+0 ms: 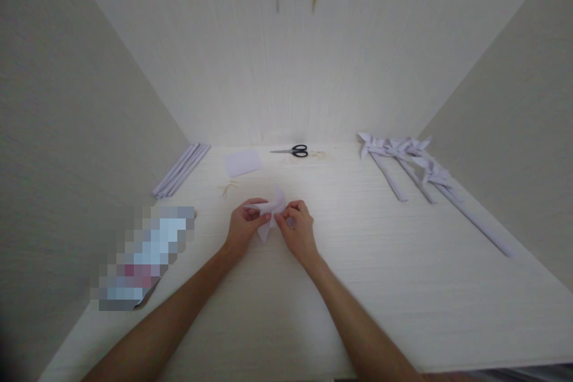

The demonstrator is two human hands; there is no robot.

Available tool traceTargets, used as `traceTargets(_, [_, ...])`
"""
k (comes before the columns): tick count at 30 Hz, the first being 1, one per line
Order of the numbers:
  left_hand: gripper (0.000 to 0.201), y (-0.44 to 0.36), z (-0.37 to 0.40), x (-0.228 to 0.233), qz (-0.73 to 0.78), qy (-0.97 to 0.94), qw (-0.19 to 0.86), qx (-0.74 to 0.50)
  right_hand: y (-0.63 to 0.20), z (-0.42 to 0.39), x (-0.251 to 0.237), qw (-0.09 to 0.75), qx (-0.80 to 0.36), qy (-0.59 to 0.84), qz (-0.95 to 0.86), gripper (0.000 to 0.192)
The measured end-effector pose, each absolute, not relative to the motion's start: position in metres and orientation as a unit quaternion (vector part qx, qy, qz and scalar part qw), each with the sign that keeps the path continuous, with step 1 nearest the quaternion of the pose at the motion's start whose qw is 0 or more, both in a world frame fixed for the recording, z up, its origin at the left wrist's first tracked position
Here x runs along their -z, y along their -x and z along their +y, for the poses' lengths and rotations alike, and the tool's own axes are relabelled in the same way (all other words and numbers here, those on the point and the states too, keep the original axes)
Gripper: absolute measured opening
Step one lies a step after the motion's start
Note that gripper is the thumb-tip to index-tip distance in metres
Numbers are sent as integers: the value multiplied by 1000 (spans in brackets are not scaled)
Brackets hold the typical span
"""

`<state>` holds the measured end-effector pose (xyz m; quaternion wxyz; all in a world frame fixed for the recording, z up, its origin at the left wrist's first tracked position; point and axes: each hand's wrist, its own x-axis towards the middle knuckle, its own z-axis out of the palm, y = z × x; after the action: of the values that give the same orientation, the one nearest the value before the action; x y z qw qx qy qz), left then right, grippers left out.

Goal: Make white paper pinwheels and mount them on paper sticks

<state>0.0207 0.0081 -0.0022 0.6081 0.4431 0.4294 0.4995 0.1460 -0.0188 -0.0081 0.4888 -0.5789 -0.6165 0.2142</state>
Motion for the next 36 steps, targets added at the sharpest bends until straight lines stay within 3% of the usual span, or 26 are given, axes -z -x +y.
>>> traceTargets(26, [37, -22, 8, 2, 435, -471, 594, -485, -145, -20, 6, 488, -223, 588, -606, 17])
traceTargets(33, [36, -20, 9, 4, 439, -445, 596, -505, -151, -15, 8, 535, -341, 537, -557, 12])
traceTargets(36, [37, -18, 9, 4, 439, -441, 606, -495, -153, -13, 8, 564, -409, 509, -505, 20])
